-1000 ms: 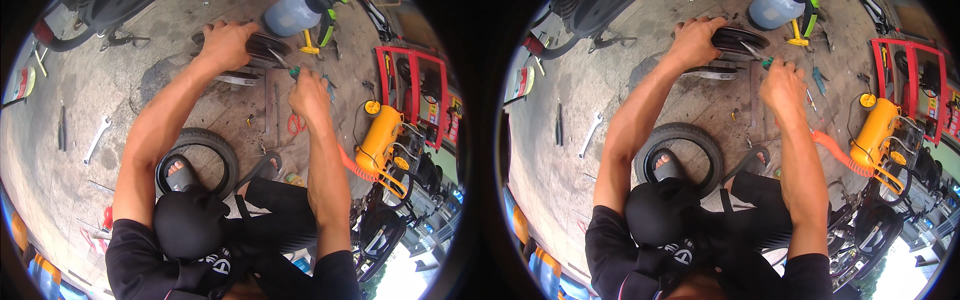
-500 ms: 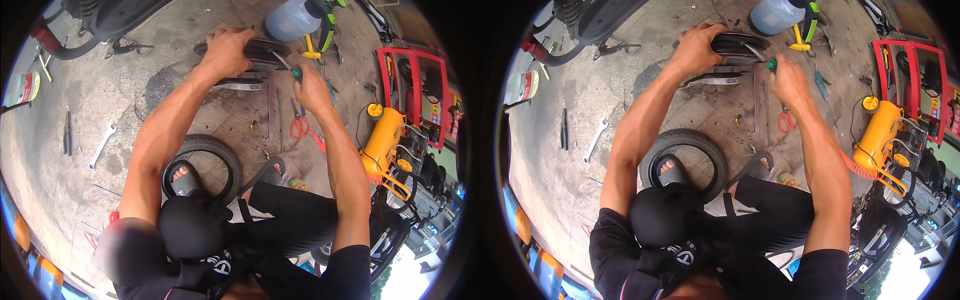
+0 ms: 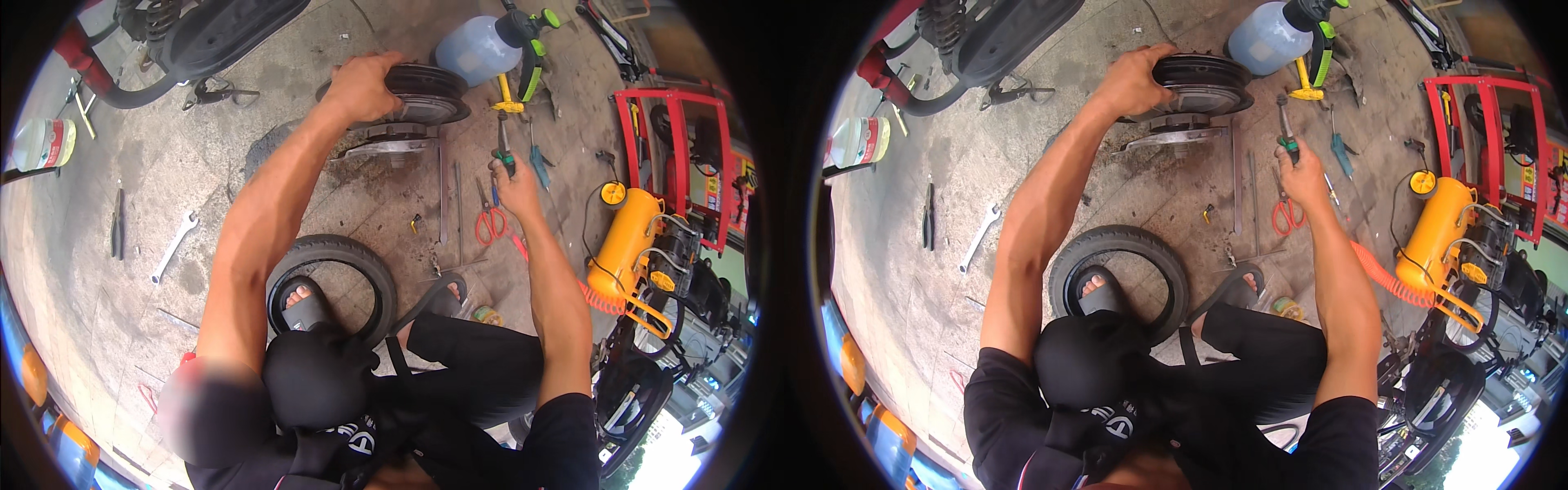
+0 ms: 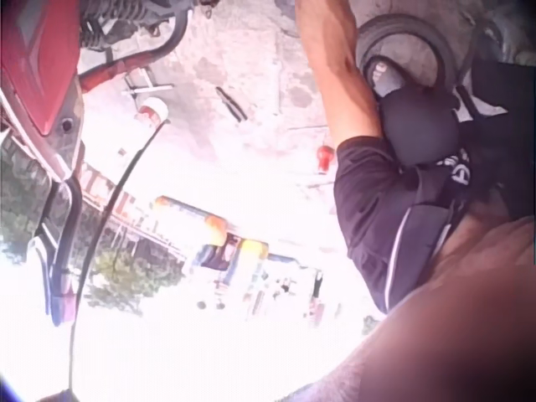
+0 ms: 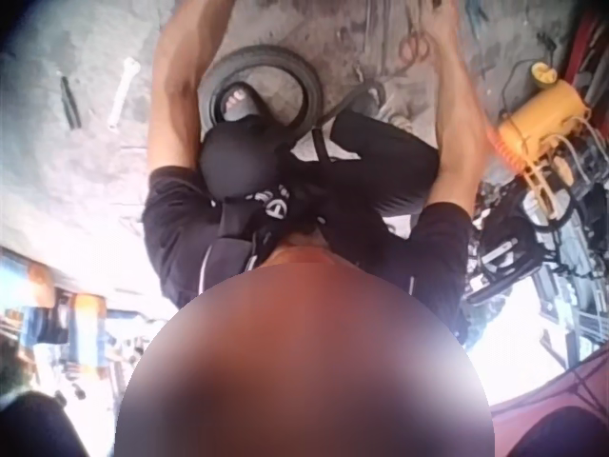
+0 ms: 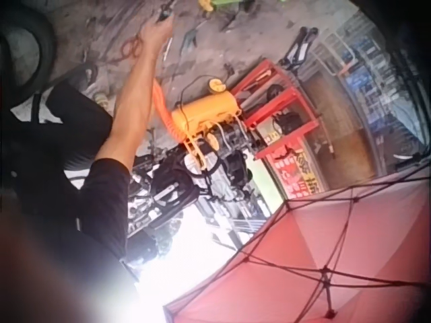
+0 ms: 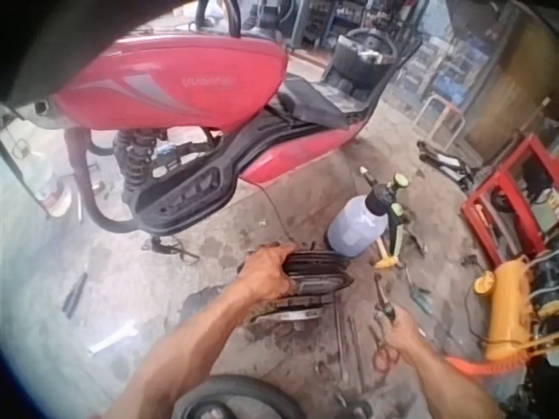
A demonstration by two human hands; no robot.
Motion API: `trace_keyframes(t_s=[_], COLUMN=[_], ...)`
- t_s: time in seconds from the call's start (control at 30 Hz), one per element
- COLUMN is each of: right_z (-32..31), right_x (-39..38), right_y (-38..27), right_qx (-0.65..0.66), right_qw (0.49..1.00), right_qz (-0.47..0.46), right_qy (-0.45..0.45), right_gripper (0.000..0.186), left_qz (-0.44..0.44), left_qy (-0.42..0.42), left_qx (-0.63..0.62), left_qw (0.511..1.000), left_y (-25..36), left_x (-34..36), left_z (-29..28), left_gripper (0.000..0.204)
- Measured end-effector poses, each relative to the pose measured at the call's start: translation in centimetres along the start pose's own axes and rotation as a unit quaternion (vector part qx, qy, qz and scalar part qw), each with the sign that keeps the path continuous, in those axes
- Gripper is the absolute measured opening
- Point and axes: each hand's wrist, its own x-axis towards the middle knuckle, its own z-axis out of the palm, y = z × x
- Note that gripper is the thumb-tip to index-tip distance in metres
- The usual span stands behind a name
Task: The person removes a tire from a scooter wheel, fits a new tire onto the rim, and mounts the wheel back onto the scooter. They use pliers and a tire lever to manipulate the tire bead and seat it onto the rim.
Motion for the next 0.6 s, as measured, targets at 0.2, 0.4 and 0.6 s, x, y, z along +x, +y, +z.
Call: trace_keyframes(t_s=[0.2, 0.4, 0.6], right_z=[-4.3, -6.2, -5.8], right_x=[0.0, 0.8, 3.3], right_y=[1.2, -2.8, -8.8], right_qx=[0.311, -0.050, -0.125], right_qw=[0.880, 0.981, 0.934], right_qz=[0.282, 0.089, -0.332], right_qy=[-0.223, -0.163, -0.033], right_gripper=[0.040, 0.035, 0.042], left_qz=[0.037, 0.044, 0.050], left_qy=[-0.002, -0.031, -0.055], left_qx=[0.038, 0.027, 0.008], left_qw=[0.999, 0.998, 0.997], left_y=[-0.5, -0.5, -0.6], left_x=[0.1, 1.4, 2.5], left_z=[0.2, 0.3, 0.3], left_gripper=[0.064, 0.065, 0.066])
